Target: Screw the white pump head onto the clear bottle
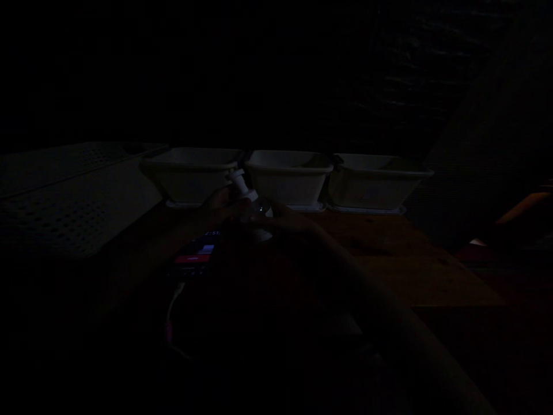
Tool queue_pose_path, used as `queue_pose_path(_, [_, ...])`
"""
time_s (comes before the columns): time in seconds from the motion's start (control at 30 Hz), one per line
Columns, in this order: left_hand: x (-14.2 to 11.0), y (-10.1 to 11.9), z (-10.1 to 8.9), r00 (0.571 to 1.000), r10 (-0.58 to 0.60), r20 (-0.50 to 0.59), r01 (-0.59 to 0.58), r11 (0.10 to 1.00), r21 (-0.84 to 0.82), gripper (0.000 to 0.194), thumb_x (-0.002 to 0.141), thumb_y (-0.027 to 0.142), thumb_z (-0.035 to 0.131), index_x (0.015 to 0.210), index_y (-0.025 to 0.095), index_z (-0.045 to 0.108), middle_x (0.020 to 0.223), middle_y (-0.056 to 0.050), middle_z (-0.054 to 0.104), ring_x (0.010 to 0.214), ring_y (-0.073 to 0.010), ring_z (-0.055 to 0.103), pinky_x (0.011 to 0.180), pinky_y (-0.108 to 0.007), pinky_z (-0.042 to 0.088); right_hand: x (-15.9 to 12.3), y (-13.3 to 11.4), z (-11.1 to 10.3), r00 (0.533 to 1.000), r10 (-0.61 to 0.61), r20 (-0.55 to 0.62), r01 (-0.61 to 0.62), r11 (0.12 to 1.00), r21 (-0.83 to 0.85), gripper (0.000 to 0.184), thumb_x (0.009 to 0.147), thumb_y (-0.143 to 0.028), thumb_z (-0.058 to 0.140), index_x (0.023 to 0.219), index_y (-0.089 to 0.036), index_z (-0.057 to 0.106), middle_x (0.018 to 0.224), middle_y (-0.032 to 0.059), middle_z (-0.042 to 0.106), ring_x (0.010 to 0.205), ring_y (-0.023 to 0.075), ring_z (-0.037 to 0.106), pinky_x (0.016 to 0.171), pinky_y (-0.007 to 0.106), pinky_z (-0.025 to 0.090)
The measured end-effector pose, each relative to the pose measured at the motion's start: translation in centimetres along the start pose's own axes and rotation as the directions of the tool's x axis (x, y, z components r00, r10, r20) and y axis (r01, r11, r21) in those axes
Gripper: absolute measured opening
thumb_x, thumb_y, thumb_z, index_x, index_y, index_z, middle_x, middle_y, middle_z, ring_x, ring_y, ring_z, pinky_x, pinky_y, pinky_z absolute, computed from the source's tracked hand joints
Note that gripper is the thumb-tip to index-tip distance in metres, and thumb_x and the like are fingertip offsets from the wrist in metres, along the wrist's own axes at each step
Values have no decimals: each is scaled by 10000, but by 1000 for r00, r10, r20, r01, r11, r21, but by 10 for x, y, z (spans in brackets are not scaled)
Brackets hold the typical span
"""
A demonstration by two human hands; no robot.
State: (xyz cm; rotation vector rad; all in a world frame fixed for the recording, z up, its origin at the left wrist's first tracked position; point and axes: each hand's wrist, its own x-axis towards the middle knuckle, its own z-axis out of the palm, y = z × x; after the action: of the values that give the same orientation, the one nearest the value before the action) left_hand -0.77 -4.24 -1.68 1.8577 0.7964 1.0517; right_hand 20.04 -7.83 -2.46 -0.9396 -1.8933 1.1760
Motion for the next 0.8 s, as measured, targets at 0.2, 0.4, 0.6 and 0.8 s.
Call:
queue_pose_path(0.2, [-3,0,1,992,105,-63,-92,980,179,510,757,563,707,1042,163,568,988,-74,666,847,-201,621,682,-285,449,0,0,5,989,-77,-125,74,997,-34,709,723,-491,779,1301,-199,489,1370,113,530,1301,286,479,1120,468,388])
queue_pose_path(0.4, [-11,6,3,977,213,31,-205,879,431,362,883,518,567,992,174,540,829,-27,629,713,-168,585,597,-263,387,1,2,4,990,-53,-129,54,999,3,621,753,-493,750,1258,-203,533,1231,97,616,1266,288,513,1105,481,405])
queue_pose_path(0.6, [-12,12,1,962,256,89,-262,788,558,323,931,497,507,988,181,539,786,-19,610,663,-155,559,578,-257,356,0,3,3,991,-6,-131,18,996,92,672,780,-516,707,1344,-225,485,1295,102,586,1249,284,537,1080,458,448])
queue_pose_path(0.8, [-12,8,2,958,286,20,-245,780,576,393,917,505,561,1161,207,481,911,-36,627,709,-164,581,577,-256,373,5,10,0,989,13,-148,4,993,120,688,770,-535,719,1339,-227,483,1342,113,564,1280,295,519,1102,472,435])
